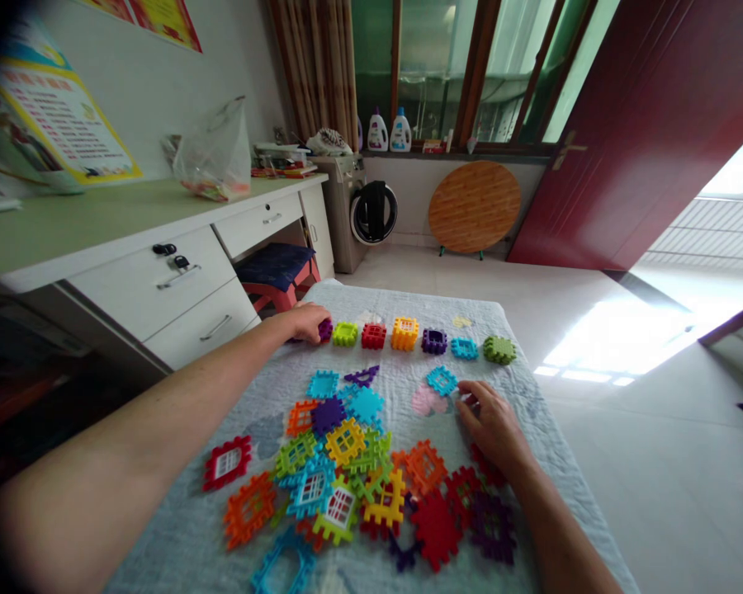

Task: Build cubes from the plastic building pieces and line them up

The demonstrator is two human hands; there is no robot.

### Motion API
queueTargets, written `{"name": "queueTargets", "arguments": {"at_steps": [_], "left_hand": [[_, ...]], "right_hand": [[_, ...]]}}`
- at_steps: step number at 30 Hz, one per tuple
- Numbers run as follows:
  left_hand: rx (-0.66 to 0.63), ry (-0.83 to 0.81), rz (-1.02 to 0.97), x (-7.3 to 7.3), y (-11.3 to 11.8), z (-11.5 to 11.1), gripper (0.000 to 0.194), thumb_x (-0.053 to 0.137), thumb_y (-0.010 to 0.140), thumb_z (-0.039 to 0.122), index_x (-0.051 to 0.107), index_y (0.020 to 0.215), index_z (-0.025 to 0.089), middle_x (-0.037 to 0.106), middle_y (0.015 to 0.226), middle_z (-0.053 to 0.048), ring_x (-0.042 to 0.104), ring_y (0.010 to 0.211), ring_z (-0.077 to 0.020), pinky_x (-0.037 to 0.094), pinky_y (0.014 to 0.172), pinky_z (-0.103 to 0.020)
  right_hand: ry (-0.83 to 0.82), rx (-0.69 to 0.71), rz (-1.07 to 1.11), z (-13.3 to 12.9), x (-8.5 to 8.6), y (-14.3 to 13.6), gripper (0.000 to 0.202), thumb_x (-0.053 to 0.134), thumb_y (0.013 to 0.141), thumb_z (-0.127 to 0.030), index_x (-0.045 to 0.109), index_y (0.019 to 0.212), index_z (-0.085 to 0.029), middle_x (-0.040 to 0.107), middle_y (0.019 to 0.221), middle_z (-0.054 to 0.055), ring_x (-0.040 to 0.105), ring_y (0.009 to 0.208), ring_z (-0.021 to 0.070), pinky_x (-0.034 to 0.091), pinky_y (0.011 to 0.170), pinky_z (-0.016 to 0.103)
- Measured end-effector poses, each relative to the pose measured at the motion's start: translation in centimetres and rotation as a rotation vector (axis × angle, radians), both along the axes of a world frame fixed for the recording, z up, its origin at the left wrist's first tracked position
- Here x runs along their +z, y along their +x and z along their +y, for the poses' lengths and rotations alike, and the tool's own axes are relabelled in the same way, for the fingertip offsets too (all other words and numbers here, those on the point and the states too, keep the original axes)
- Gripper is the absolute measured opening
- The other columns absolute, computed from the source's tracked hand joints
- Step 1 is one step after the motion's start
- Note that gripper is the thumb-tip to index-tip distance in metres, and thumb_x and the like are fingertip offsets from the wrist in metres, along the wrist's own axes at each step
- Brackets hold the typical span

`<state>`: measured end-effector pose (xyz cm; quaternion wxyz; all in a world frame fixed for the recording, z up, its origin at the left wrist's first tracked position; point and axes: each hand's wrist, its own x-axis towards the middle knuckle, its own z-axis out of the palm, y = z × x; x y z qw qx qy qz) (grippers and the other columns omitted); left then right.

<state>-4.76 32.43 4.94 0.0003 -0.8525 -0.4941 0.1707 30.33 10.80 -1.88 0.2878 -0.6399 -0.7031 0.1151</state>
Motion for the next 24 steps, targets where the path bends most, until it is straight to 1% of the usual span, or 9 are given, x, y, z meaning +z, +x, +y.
{"name": "queueTargets", "arguments": {"at_steps": [3, 7, 10, 12, 15, 19, 21, 24], "left_hand": [[-0.006, 0.007, -0.014, 0.6, -0.2, 0.3, 0.045, 0.072, 0.050, 0.030, 0.068, 0.095, 0.022, 0.068, 0.102, -0.007, 0.057, 0.100, -0.0294, 0.043, 0.083, -0.035], [0.006, 0.027, -0.046, 2.2, -0.7, 1.1, 0.053, 0.071, 0.055, 0.032, 0.064, 0.106, 0.022, 0.067, 0.107, -0.006, 0.057, 0.100, -0.0274, 0.044, 0.081, -0.031], [-0.002, 0.021, -0.075, 3.5, -1.7, 1.8, 0.054, 0.069, 0.058, 0.030, 0.062, 0.110, 0.021, 0.066, 0.108, -0.005, 0.059, 0.096, -0.0239, 0.044, 0.077, -0.027], [-0.017, 0.004, -0.097, 4.0, -2.7, 2.2, 0.053, 0.070, 0.057, 0.028, 0.062, 0.109, 0.020, 0.066, 0.107, -0.005, 0.059, 0.093, -0.0214, 0.044, 0.076, -0.025], [-0.008, -0.043, -0.152, 3.7, -4.7, 2.7, 0.054, 0.069, 0.054, 0.024, 0.063, 0.108, 0.017, 0.067, 0.104, -0.005, 0.060, 0.090, -0.0206, 0.045, 0.074, -0.024], [0.059, -0.100, -0.197, 2.3, -6.9, 2.9, 0.055, 0.067, 0.052, 0.021, 0.063, 0.106, 0.016, 0.068, 0.099, -0.005, 0.062, 0.085, -0.0214, 0.046, 0.071, -0.024], [0.068, -0.104, -0.191, 1.7, -7.3, 2.6, 0.054, 0.067, 0.052, 0.019, 0.063, 0.105, 0.016, 0.068, 0.098, -0.005, 0.062, 0.085, -0.0215, 0.047, 0.071, -0.024], [0.088, -0.107, -0.183, 1.2, -7.3, 2.1, 0.052, 0.068, 0.052, 0.018, 0.063, 0.104, 0.015, 0.066, 0.102, -0.007, 0.062, 0.086, -0.0222, 0.048, 0.069, -0.024]], "right_hand": [[-0.004, 0.002, -0.001, 0.0, 0.0, 0.0, 0.027, 0.046, 0.085, -0.035, 0.060, 0.102, -0.019, 0.064, 0.090, 0.005, 0.061, 0.077, 0.0175, 0.048, 0.073, 0.031], [0.004, 0.004, 0.002, 0.0, 0.1, -0.1, 0.027, 0.047, 0.084, -0.035, 0.060, 0.101, -0.019, 0.064, 0.089, 0.005, 0.061, 0.076, 0.0175, 0.049, 0.072, 0.031], [0.010, 0.008, 0.001, 0.0, 0.0, 0.0, 0.027, 0.047, 0.084, -0.035, 0.060, 0.101, -0.020, 0.065, 0.088, 0.005, 0.061, 0.075, 0.0177, 0.049, 0.071, 0.031], [0.009, 0.010, 0.000, 0.0, 0.0, 0.0, 0.026, 0.047, 0.085, -0.035, 0.060, 0.102, -0.020, 0.065, 0.089, 0.005, 0.061, 0.076, 0.0177, 0.049, 0.072, 0.031], [0.004, 0.016, 0.001, 0.0, 0.0, 0.0, 0.026, 0.047, 0.085, -0.035, 0.060, 0.101, -0.020, 0.064, 0.091, 0.005, 0.061, 0.077, 0.0174, 0.049, 0.072, 0.031], [0.013, 0.016, -0.003, 0.0, -0.1, 0.0, 0.026, 0.047, 0.085, -0.035, 0.060, 0.102, -0.020, 0.064, 0.092, 0.005, 0.061, 0.077, 0.0176, 0.049, 0.072, 0.031], [0.013, 0.018, -0.011, 0.0, -0.1, 0.1, 0.026, 0.047, 0.085, -0.035, 0.060, 0.102, -0.020, 0.064, 0.092, 0.005, 0.061, 0.077, 0.0176, 0.049, 0.073, 0.031], [0.006, 0.018, -0.020, 0.1, -0.2, 0.1, 0.025, 0.046, 0.086, -0.034, 0.059, 0.102, -0.020, 0.064, 0.092, 0.005, 0.061, 0.078, 0.0176, 0.049, 0.073, 0.031]]}}
